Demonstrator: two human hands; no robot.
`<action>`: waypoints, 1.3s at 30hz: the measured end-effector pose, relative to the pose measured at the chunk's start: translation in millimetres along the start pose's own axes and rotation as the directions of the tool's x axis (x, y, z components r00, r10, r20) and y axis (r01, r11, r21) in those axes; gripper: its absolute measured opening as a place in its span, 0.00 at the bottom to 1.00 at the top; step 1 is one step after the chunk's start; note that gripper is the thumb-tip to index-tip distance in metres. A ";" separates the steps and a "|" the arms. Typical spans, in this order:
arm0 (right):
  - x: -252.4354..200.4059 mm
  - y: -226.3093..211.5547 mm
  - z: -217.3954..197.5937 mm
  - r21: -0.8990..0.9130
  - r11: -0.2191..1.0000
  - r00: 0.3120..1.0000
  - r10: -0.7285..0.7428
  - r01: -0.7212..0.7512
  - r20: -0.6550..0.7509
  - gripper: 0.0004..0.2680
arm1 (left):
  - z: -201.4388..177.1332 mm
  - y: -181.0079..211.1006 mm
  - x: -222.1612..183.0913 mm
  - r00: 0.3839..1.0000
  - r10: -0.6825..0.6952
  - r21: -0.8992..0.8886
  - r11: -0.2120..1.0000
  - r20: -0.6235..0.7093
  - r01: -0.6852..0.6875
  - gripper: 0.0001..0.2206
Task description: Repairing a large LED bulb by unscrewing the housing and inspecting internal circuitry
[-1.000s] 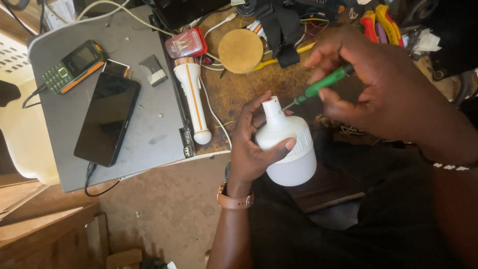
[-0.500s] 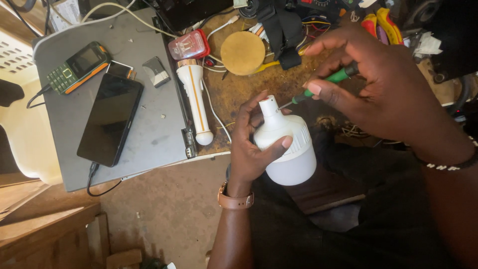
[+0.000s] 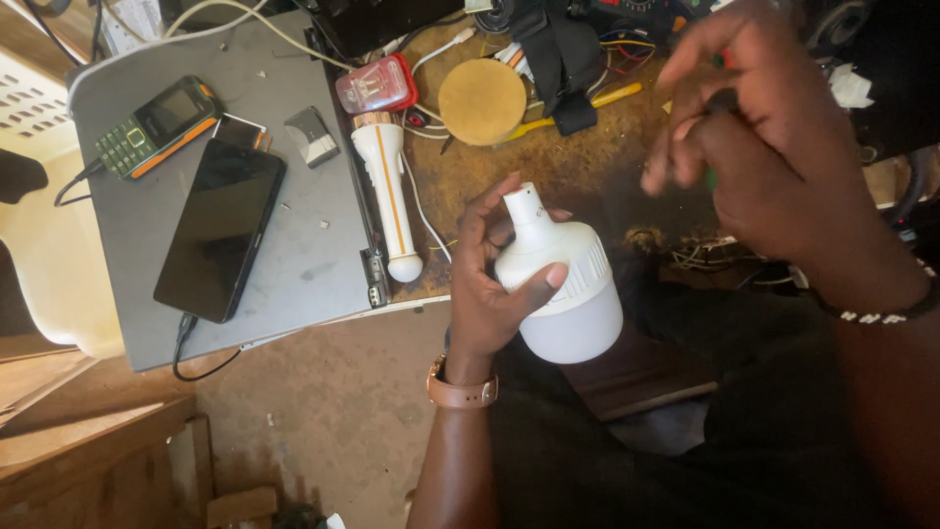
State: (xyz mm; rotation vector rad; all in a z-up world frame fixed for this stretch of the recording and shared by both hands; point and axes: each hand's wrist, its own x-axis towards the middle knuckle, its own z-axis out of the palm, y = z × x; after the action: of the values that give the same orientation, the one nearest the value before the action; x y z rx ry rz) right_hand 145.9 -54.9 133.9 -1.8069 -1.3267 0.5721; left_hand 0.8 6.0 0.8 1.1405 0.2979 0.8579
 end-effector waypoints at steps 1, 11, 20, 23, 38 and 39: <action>3.9 4.2 3.5 -0.001 1.000 1.000 0.001 -0.001 0.001 0.08 | -0.1 0.8 -0.8 1.000 0.000 -0.002 1.000 -0.001 0.000 0.29; 9.0 33.3 49.9 -0.549 0.764 0.922 -0.153 0.339 0.355 0.10 | -5.0 5.9 -3.0 0.998 -0.019 0.153 0.988 -0.055 0.027 0.30; 22.1 19.8 61.1 -0.549 0.719 0.903 -0.301 0.427 0.308 0.05 | -12.6 1.8 -1.2 0.991 -0.060 0.186 0.979 -0.118 0.082 0.30; 40.4 6.6 74.1 -0.384 0.806 0.880 -0.330 0.451 0.342 0.03 | -13.5 -0.1 -4.0 0.983 -0.085 0.173 0.978 -0.162 0.113 0.28; 114.9 3.6 177.0 -0.248 0.781 0.778 -0.425 0.574 0.463 0.08 | -22.0 -9.1 -4.8 0.976 -0.045 0.120 0.990 -0.211 0.072 0.17; 113.1 4.5 170.6 -0.219 0.771 0.767 -0.472 0.598 0.434 0.11 | -19.9 -7.2 -5.0 0.977 -0.076 0.042 0.995 -0.200 0.086 0.18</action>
State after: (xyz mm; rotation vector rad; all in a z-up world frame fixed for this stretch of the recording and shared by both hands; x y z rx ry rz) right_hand 60.4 107.6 43.5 -1.4900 -2.2269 0.3588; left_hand -11.6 14.7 -14.9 1.0833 0.5295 0.8975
